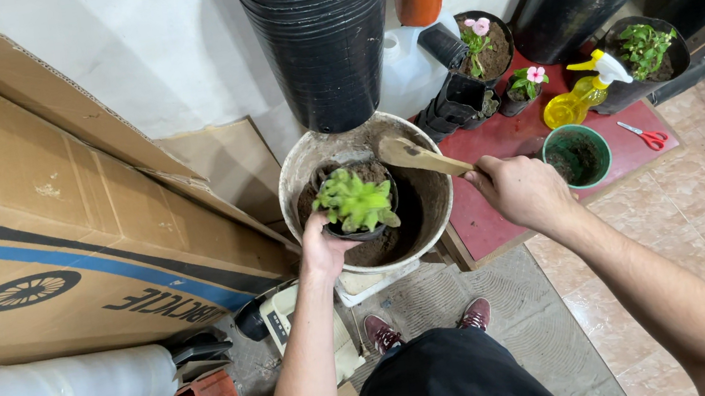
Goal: The person scoops soil from a large white bucket into a small black pot using a wooden spoon. They then remove a small plant from a green container, place it into the black pot, and add more soil around the plant roots with the spoon.
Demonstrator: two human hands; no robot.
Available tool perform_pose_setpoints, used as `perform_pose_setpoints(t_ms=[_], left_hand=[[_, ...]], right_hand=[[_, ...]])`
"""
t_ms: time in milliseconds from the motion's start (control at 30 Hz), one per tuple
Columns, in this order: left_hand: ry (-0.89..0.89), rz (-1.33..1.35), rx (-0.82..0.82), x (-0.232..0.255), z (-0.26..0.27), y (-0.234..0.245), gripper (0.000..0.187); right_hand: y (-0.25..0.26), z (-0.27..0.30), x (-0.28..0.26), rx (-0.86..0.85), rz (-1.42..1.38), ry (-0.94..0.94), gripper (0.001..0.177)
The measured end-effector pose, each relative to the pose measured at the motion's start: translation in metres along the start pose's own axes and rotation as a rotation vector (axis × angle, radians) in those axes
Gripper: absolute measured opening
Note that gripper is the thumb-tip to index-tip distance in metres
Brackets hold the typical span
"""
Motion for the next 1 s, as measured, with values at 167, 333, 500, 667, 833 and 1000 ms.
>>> perform_pose_setpoints(t_ms=[167,333,500,667,833,1000], left_hand=[[-0.035,0.049,-0.036,0.011,0.012,-0.016,0.069],[-0.045,0.087,-0.100,0.012,0.013,-0.024,0.069],[-0.090,-0.040,-0.387,0.019,0.034,-0.065,0.119],[-0.260,-0.611,-0.294,0.020,0.037,-0.076,0.134],[-0.175,-0.654,-0.268,0.010,0.026,-0.065,0.122],[-0.255,-0.640,-0.340,0.002,0.018,-0.040,0.082]], right_hand=[[0.005,0.005,-0.012,-0.067,0.020,0.009,0.037],[-0.006,0.004,-0.023,-0.088,-0.017,0.012,0.036],[-0.004,0.005,-0.029,-0.082,-0.025,0.030,0.037],[0.005,0.009,-0.036,-0.050,-0.024,0.037,0.038],[0.007,0.015,-0.039,-0.033,-0.025,0.040,0.037],[0.011,0.015,-0.046,-0.021,-0.047,0.079,0.039]])
Point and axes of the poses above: each hand's wrist, its own z-axis away from the middle knuckle, its own y-axis out of the back of the hand, x = y × z, the point moved 8 cm from there along -z, towards the middle knuckle, and after that the axes turned 15 degrees about z, right-handed, at the moved point
